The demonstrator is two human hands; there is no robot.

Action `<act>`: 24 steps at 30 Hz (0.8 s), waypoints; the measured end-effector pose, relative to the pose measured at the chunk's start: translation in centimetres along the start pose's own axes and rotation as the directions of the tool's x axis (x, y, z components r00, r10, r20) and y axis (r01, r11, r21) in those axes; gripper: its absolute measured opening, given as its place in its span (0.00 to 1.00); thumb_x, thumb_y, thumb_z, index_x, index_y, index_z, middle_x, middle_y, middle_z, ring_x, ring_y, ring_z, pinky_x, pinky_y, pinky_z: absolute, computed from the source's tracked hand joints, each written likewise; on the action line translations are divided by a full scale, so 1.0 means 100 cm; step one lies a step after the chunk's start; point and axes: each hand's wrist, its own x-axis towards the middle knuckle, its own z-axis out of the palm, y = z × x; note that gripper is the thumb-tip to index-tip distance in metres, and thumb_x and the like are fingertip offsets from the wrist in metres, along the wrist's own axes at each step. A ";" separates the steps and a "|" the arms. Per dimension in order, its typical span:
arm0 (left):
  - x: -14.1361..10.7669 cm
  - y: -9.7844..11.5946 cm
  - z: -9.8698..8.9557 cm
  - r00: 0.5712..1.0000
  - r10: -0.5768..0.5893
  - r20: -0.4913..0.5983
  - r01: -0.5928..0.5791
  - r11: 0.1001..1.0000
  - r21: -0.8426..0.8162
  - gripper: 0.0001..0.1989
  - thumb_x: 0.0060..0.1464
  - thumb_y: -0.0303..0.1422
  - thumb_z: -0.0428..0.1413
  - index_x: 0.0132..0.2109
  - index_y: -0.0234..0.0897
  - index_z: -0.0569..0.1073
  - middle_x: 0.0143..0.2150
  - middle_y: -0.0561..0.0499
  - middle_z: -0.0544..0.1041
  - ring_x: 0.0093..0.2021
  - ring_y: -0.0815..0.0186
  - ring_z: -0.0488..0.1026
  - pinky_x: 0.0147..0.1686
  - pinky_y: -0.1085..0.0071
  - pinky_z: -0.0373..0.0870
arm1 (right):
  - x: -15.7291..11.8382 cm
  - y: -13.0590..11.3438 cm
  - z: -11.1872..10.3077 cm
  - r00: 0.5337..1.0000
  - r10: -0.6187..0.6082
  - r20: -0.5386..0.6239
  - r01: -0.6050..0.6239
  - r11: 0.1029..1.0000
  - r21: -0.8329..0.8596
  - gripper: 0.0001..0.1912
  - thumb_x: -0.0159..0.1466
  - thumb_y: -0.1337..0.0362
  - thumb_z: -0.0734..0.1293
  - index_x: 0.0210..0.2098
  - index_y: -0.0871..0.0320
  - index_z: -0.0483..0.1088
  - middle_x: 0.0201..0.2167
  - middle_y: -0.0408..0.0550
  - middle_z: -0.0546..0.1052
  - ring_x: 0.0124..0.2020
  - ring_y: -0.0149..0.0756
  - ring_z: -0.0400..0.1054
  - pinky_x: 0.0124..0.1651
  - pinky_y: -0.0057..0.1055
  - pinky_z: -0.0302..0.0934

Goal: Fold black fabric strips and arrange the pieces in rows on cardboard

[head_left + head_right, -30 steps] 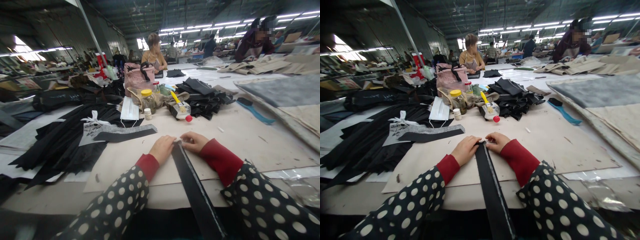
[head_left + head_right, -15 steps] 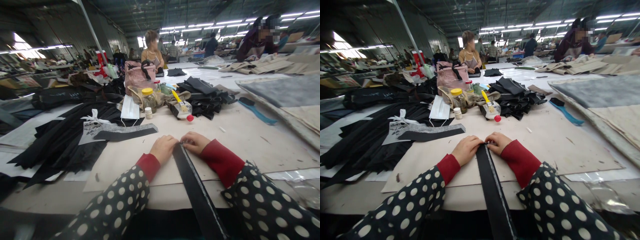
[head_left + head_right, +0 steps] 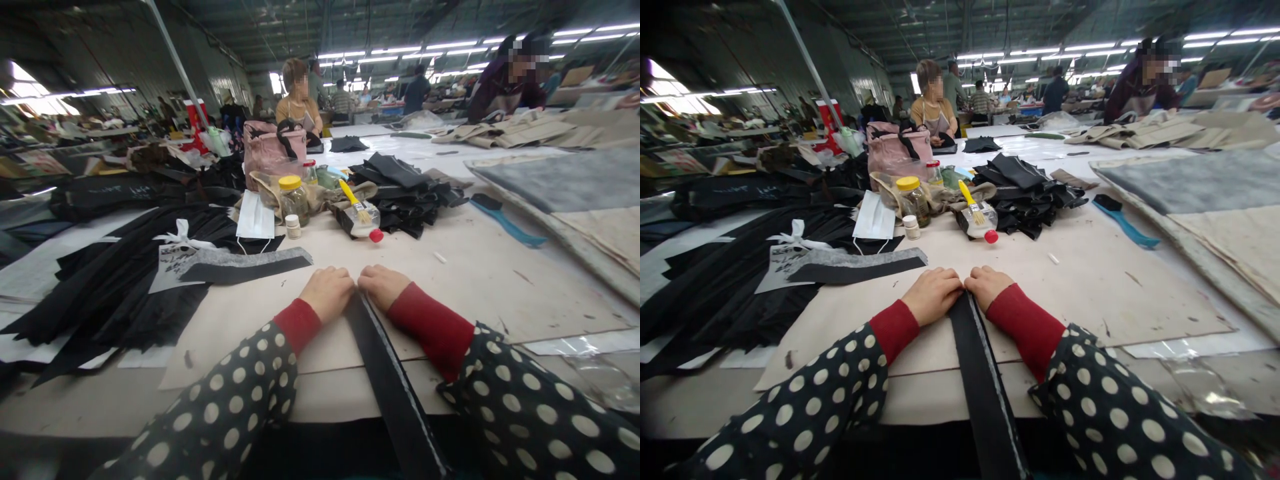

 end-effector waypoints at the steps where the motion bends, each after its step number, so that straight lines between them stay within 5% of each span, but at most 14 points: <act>1: 0.002 -0.001 0.001 1.000 -0.007 -0.005 0.007 1.000 -0.027 0.10 0.55 0.33 0.47 0.34 0.37 0.71 0.35 0.48 0.71 0.38 0.62 0.64 0.37 0.65 0.61 | 0.000 0.001 0.000 1.000 0.010 -0.013 -0.010 0.999 0.037 0.12 0.57 0.74 0.56 0.33 0.60 0.70 0.35 0.53 0.69 0.38 0.38 0.61 0.40 0.33 0.56; 7: 0.000 -0.006 0.014 0.985 -0.157 -0.069 0.137 0.963 -0.234 0.11 0.51 0.38 0.51 0.41 0.40 0.69 0.40 0.50 0.68 0.42 0.64 0.63 0.42 0.66 0.61 | 0.000 0.017 0.009 0.988 0.133 -0.083 -0.092 0.922 0.377 0.10 0.56 0.66 0.60 0.34 0.64 0.70 0.33 0.52 0.69 0.34 0.34 0.62 0.41 0.31 0.56; 15: -0.001 -0.010 0.019 0.985 -0.135 -0.107 0.096 0.946 -0.309 0.10 0.53 0.37 0.49 0.41 0.43 0.72 0.39 0.51 0.69 0.41 0.64 0.64 0.43 0.67 0.61 | 0.001 0.015 0.011 0.984 0.174 -0.033 -0.130 0.835 0.534 0.11 0.50 0.61 0.66 0.30 0.62 0.69 0.26 0.46 0.66 0.27 0.29 0.59 0.30 0.26 0.55; 24: 0.001 -0.016 0.013 0.968 -0.220 -0.124 0.108 0.804 -0.584 0.07 0.49 0.33 0.51 0.31 0.35 0.72 0.31 0.51 0.72 0.35 0.67 0.66 0.38 0.71 0.63 | 0.001 0.012 0.000 0.953 0.210 0.220 -0.292 0.431 0.854 0.15 0.57 0.56 0.57 0.30 0.63 0.65 0.22 0.43 0.66 0.21 0.25 0.59 0.25 0.24 0.54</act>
